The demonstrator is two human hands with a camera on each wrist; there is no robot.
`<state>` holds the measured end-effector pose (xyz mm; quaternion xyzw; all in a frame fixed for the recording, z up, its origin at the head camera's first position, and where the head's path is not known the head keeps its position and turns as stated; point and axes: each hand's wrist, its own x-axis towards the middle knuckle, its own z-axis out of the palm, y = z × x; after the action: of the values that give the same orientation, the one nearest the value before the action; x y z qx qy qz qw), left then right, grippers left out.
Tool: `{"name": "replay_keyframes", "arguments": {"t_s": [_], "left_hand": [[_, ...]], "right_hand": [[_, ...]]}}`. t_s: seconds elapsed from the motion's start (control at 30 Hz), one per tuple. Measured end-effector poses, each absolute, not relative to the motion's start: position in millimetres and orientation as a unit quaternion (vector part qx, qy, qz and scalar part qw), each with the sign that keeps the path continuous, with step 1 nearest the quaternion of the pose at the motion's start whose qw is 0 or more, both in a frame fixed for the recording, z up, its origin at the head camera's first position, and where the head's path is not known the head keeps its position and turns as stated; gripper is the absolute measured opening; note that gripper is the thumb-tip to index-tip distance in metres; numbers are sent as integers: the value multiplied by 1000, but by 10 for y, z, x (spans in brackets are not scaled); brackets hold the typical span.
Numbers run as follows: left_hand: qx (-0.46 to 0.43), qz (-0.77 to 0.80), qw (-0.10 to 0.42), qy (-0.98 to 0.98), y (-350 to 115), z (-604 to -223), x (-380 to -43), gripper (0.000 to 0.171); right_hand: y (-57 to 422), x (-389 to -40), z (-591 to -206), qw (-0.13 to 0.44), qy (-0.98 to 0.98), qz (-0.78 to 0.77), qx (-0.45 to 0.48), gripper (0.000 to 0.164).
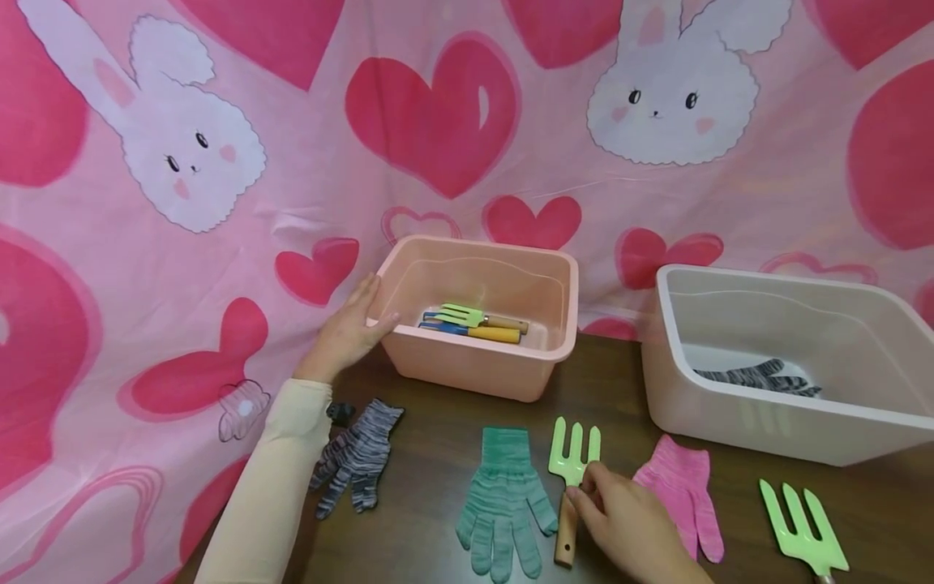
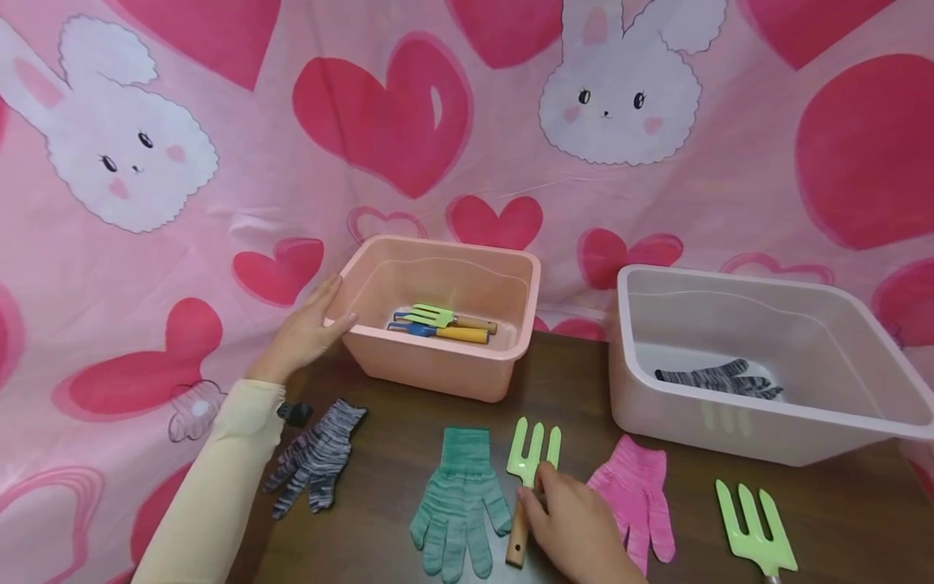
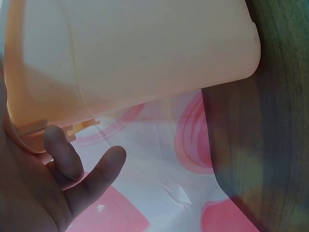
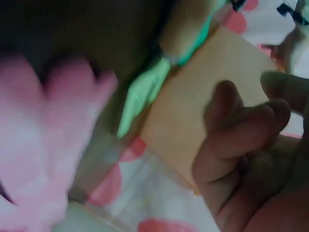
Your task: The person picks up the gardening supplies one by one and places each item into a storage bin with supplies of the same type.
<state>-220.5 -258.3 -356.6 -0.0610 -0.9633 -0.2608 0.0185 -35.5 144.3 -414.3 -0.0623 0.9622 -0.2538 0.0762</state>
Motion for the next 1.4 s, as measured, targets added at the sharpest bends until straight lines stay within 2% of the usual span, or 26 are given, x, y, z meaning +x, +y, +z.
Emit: {"name": "replay_keyframes", "arguments": {"t_s": [0.17,0.37,0.73,1.07,1.4], "left_hand": [[-61,-260,27,-963,-2592,-3561,-2212,97],[-57,-264,22,-963,-2580,-3574,-2211,96],[-60,-261,25,-963,-2574,-3576,-2208,96],[-83,-254,44,-963,-2581,-3582,-2203,93],[-75,-257,36,-963,-2583,-3582,-2204,94]], "right_hand": [[1390,-205,-4379,149,960,-233,-38,37],[1347,-133,-4523,176,958,-227,-21,45],[1336,-128,-4521,168,964,-207,6,35],[1312,-100,-4520,115,975,-193,0,42],[1306,-140,-4521,120,975,-190,-9,37]]}}
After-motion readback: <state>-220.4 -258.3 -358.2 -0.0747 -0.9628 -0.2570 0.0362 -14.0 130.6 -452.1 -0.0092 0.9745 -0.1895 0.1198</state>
